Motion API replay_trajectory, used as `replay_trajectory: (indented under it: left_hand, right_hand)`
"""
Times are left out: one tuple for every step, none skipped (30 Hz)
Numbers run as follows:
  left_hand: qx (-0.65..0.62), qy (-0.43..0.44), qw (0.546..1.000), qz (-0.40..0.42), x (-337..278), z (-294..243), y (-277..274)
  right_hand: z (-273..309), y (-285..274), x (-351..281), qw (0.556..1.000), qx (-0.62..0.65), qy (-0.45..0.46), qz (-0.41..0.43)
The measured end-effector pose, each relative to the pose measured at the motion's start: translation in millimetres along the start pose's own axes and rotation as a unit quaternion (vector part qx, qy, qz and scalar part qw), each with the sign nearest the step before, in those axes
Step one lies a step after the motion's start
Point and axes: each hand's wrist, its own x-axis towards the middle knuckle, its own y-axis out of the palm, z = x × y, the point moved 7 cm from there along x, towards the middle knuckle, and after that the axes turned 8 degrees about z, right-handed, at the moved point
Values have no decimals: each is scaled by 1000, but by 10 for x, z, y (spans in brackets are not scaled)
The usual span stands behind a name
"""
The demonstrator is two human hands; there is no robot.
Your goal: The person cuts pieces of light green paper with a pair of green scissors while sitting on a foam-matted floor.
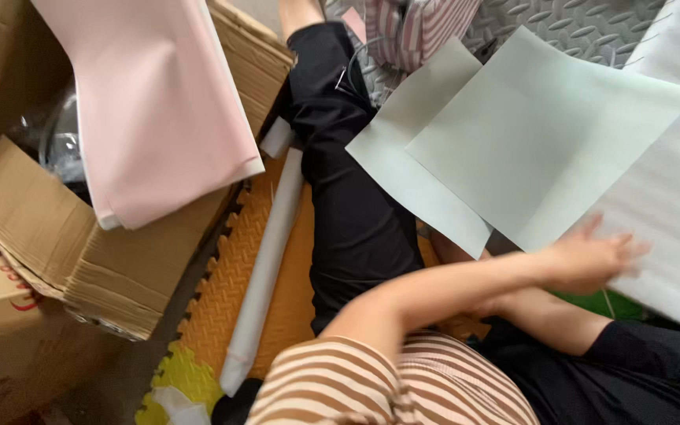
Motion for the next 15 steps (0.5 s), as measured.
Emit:
replay_trajectory:
  left_hand:
    - [3, 6, 1000, 0, -220, 347, -246]
    - [-158, -12, 956, -248, -538, 805, -816]
    - [-307, -17, 827, -471, -947, 1288, -1241]
    - [-310, -3, 830, -465, -1102, 1708, -1373]
    - [-168, -189, 837, -485, -1364, 2196, -1495]
    - [-16, -365, 798, -480, -1673, 2625, -1640]
    - [-16, -353, 801, -482, -1774, 2812, -1593]
    - [-72, -508, 810, -283, -1820, 3224, -1318]
    - [-117, -628, 767, -64, -1957, 3552, -1003]
    - [-112, -619, 775, -68, -1939, 3593, -1029]
    - [-189, -567, 792, -124, -1903, 3599, -1007]
    - [-265, -508, 800, -176, -1873, 3610, -989]
    - [-266, -502, 804, -173, -1854, 3577, -1091]
    - [-345, -528, 747, -212, -1923, 3576, -1140]
    - [-420, -548, 679, -249, -1998, 3571, -1181]
  right_hand:
    - [323, -1, 358, 998, -49, -25, -38]
    - [541, -36, 790, 991, -98, -49, -77]
    - [648, -152, 1292, 979, -151, -82, -111]
    - [818, -33, 1622, 977, -159, -94, -104]
    - [466, 370, 1915, 889, -358, 195, 209]
    - [220, 455, 1804, 596, -480, 446, 464]
    - [57, 412, 1589, 592, -491, 445, 459]
    - [-128, 483, 1204, 577, -369, 485, 544]
    - [-236, 552, 833, 548, -240, 515, 614]
    - [-223, 619, 698, 545, -252, 518, 608]
    - [-83, 816, 367, 482, -40, 539, 689]
    - [155, 957, 137, 393, 175, 531, 730]
    - [169, 1934, -651, 394, 167, 531, 731]
    - [115, 2859, -1398, 284, 376, 493, 732]
    - [-263, 3550, -1964, 158, 566, 427, 687]
